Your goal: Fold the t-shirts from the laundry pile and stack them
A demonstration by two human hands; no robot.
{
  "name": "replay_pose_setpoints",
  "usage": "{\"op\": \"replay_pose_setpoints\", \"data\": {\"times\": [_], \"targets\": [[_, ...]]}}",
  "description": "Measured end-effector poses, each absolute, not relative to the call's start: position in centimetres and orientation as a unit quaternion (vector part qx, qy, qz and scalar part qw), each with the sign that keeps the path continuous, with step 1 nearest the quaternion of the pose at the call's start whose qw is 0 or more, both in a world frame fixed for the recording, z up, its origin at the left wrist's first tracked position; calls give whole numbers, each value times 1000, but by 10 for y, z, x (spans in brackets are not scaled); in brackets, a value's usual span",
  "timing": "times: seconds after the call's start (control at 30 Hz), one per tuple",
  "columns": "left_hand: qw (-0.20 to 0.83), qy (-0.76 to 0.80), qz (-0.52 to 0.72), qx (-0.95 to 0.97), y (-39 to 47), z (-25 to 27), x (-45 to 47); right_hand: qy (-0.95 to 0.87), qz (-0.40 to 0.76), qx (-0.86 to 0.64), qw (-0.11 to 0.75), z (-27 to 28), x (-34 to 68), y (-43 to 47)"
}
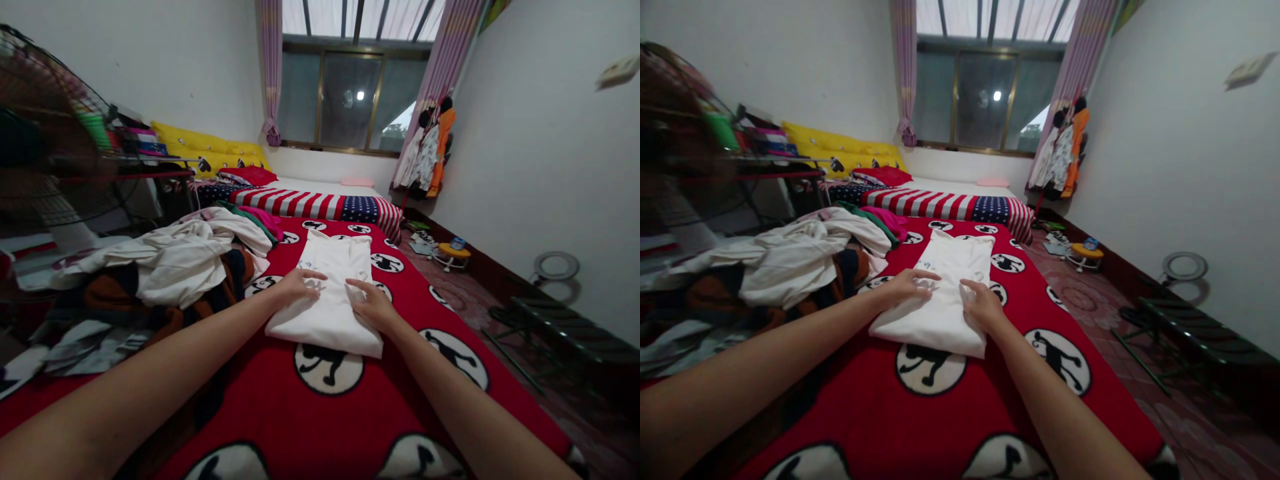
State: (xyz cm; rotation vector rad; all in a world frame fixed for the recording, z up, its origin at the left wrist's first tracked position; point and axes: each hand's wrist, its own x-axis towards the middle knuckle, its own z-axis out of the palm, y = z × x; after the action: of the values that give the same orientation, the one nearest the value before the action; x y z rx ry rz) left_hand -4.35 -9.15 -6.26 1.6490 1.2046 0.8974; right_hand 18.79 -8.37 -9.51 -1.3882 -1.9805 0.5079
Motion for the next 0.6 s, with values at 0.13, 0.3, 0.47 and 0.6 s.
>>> {"op": "replay_pose_setpoints", "data": {"times": [0.13,0.3,0.47,0.6], "targets": [[403,484,391,671,-92,-66,-43,-742,190,-519,380,-95,183,-90],[314,432,435,725,-62,-33,-41,-755,50,-468,456,-53,181,-79],[143,435,454,764,16,30,-29,-741,-41,-482,466,0,184,4],[-6,606,330,724,64,15,-18,-717,-6,-609,340,-22,183,64]]}}
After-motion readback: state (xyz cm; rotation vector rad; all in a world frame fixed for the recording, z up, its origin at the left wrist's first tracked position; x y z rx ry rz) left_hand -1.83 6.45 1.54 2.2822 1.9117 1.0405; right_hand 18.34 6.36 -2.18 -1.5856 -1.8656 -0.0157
